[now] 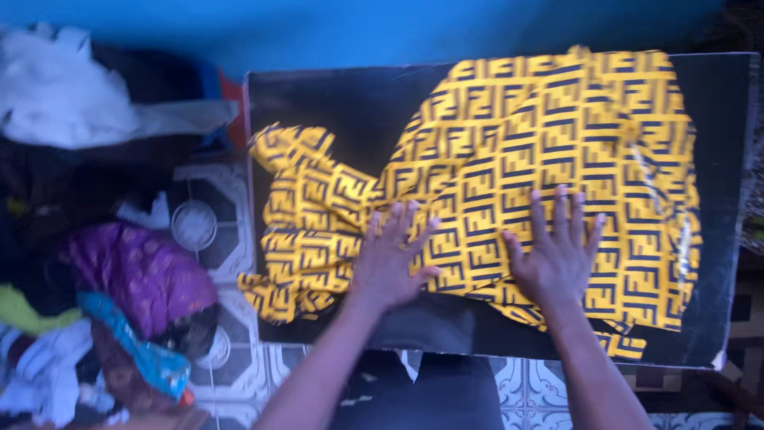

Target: The person folds a yellow and black patterned garment on a black table. They smooth the fabric, fold the sleeves and sides, and then fold the item into a compact rectangle. Finally, they place the folded garment into a white cabinet.

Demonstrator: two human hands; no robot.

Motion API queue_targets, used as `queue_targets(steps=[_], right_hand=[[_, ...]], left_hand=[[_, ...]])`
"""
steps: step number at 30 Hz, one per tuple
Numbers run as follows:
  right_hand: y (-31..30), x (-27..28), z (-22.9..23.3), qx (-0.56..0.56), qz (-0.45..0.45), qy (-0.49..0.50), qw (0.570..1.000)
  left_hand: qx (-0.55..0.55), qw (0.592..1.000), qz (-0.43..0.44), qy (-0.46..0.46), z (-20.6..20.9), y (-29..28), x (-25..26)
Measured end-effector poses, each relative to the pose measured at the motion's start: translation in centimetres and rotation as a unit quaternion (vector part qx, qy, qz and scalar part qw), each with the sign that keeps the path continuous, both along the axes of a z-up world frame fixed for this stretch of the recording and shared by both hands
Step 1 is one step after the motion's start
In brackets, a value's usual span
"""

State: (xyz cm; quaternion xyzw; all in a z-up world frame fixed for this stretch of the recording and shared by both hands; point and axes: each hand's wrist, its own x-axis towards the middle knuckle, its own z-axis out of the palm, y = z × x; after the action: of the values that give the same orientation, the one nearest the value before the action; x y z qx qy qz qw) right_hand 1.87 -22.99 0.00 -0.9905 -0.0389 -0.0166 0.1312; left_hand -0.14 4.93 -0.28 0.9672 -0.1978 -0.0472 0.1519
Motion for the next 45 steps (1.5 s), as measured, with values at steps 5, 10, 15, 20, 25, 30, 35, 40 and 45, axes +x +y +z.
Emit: queue_targets(steps=[5, 10, 15, 20, 25, 30, 35, 40, 45], right_hand=[[0.2, -0.1, 0.3, 0.012, 0.005, 0.000, 1.000], [0.3, -0.4, 0.2, 0.024, 0.009, -0.001, 1.000], [0.4, -0.1, 0.0, 0.009, 0.007, -0.001, 1.000], [0.3, -0.2, -0.2, 0.015, 0.005, 0.019, 1.000], [0.2, -0.1, -0.3, 0.006, 0.005, 0.027, 1.000], [0.1, -0.2, -0.4, 0.006, 0.007, 0.024, 1.000], [-1.6, -0.1, -1.2, 0.017, 0.018, 0.032, 0.999], [-8.4, -3.1, -0.8, 0.039, -0.139, -0.004, 0.990], [-12.3, -5.8, -0.3, -0.015, -0.210, 0.086, 0.974]], left_hand=[[0.060, 0.984, 0.165, -0.017, 1.8, 11.4, -1.9], [0.152, 0.957, 0.247, -0.005, 1.6, 16.7, -3.9], [0.069, 0.959, 0.275, -0.001, 0.3, 17.6, -4.6], [0.069, 0.960, 0.270, -0.002, 0.3, 17.6, -4.6], [0.142, 0.953, 0.240, -0.120, 2.1, 15.1, -5.2], [-0.164, 0.966, 0.200, 0.007, 3.8, 9.2, -5.0], [-0.158, 0.966, 0.192, 0.069, 4.8, 7.6, -3.8], [-0.159, 0.958, 0.196, 0.134, 4.5, 8.4, -3.6], [-0.119, 0.956, 0.213, 0.162, 4.1, 8.0, -3.4]])
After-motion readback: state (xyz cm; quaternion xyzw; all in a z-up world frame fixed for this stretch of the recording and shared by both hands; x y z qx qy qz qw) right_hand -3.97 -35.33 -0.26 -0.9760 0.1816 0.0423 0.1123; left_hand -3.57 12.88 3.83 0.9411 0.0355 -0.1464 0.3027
